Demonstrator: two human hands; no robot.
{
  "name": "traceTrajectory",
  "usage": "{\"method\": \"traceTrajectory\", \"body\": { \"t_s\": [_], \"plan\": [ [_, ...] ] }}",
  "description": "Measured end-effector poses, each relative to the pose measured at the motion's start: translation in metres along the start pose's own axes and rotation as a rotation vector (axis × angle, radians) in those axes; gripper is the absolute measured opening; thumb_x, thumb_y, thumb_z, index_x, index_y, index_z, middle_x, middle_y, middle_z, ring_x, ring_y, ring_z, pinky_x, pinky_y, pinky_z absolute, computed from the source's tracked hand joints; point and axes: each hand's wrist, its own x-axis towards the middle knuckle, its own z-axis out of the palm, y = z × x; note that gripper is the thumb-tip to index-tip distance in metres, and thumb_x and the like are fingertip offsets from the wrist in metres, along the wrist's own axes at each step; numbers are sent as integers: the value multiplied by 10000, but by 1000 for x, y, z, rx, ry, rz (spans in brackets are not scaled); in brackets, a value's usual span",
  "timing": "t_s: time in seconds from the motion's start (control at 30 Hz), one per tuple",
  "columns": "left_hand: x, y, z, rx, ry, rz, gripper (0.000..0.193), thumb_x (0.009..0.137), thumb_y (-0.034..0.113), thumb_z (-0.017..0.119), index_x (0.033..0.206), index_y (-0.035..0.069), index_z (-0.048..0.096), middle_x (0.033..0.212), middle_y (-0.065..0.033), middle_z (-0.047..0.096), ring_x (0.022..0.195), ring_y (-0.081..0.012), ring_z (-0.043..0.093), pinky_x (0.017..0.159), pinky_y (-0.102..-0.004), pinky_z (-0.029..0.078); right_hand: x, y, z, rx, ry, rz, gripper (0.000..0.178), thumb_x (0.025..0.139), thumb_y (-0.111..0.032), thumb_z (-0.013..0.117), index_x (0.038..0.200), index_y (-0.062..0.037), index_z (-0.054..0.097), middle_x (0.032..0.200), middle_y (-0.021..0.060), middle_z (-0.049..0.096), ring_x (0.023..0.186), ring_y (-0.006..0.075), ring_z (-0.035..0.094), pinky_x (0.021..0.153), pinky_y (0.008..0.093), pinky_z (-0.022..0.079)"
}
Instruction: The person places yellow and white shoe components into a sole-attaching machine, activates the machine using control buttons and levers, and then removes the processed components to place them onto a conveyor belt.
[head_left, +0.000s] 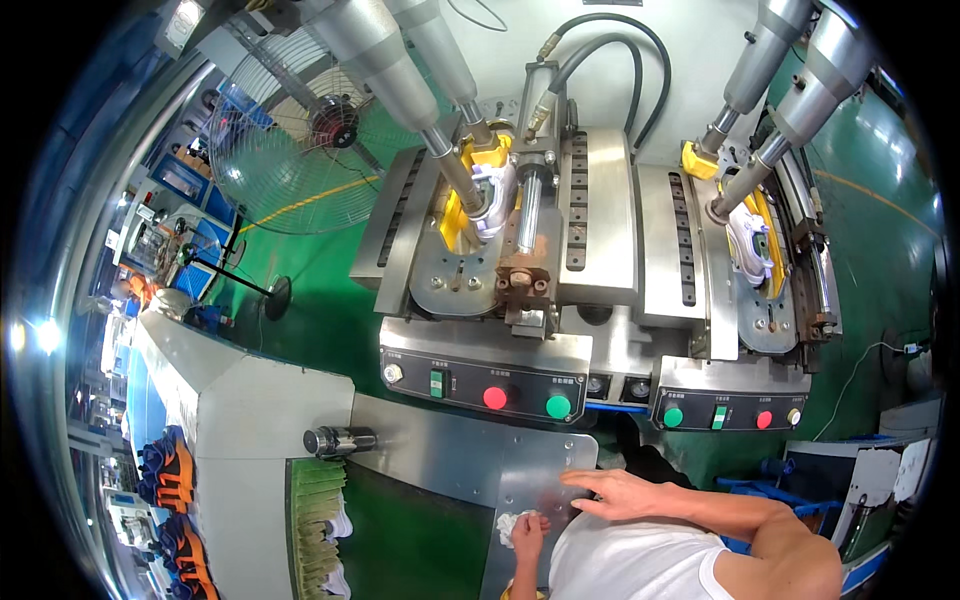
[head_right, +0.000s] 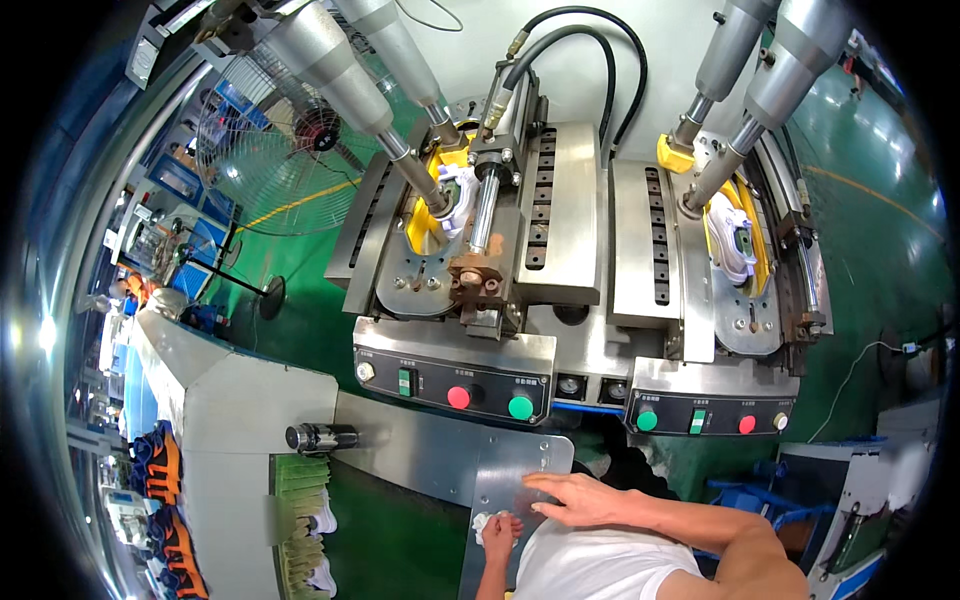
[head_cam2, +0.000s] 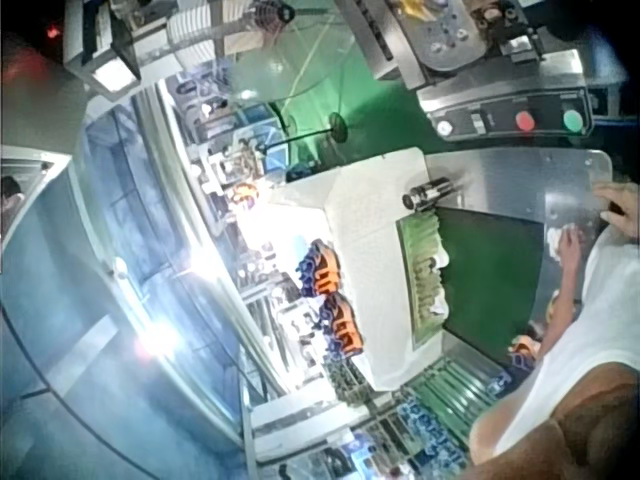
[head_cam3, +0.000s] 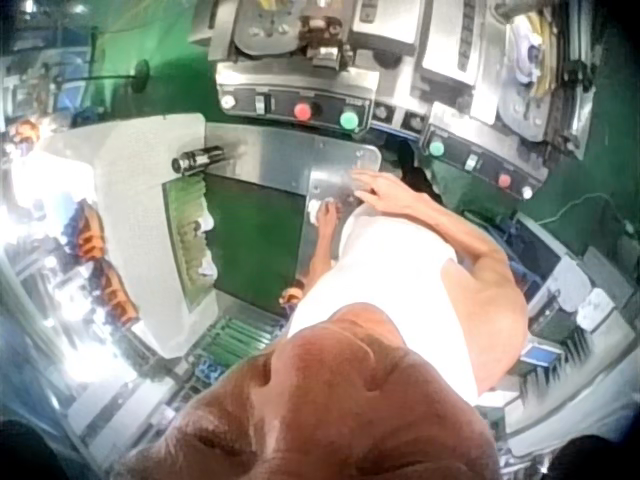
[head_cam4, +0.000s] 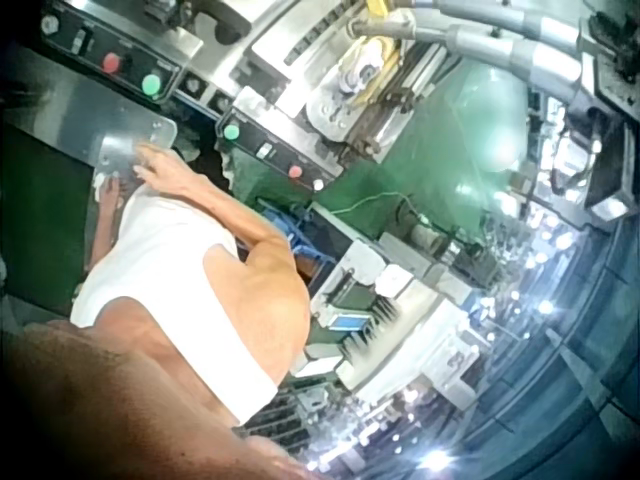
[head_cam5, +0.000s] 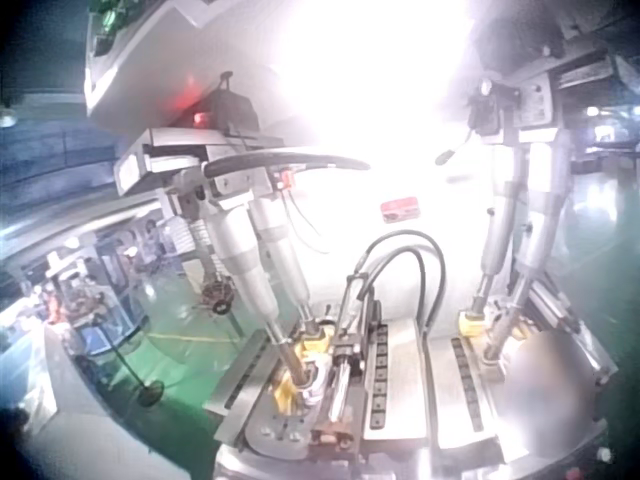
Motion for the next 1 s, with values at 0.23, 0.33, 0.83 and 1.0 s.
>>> {"method": "traceTrajectory", "body": {
  "t_s": [0.23, 0.33, 0.83, 1.0],
  "plan": [
    [20, -31, -10, -19, -34, 29, 269, 1014, 226, 530, 1042, -38, 572, 867, -123, 677, 721, -175, 671, 645, -300, 577, -2, 3, 4, 59, -11, 23, 345, 951, -248, 574, 1168, 20, 589, 1197, 188, 633, 1081, 360, 623, 938, 398, 502],
    [28, -29, -6, 14, -41, 58, 261, 1014, 225, 538, 1042, -33, 564, 866, -122, 680, 725, -172, 671, 645, -297, 575, -4, 2, -3, 127, 34, 91, 257, 931, -224, 614, 1049, 5, 630, 1043, 149, 687, 957, 308, 667, 839, 374, 530],
    [11, 38, 40, 366, -330, 555, 174, 1004, 145, 551, 1033, -27, 552, 845, -105, 664, 709, -149, 649, 632, -268, 544, -78, 25, -55, 168, 942, 148, 141, 933, -101, 607, 1012, 10, 643, 907, 92, 702, 767, 144, 670, 717, 284, 534],
    [43, 15, 41, 112, -410, 57, 190, 997, 147, 549, 1092, -17, 564, 949, -129, 662, 828, -196, 659, 735, -324, 550, -115, 62, -161, 99, 1351, 105, 258, 929, -62, 585, 1167, 37, 588, 1156, 146, 646, 1047, 176, 651, 902, 315, 518]
  ]
}}
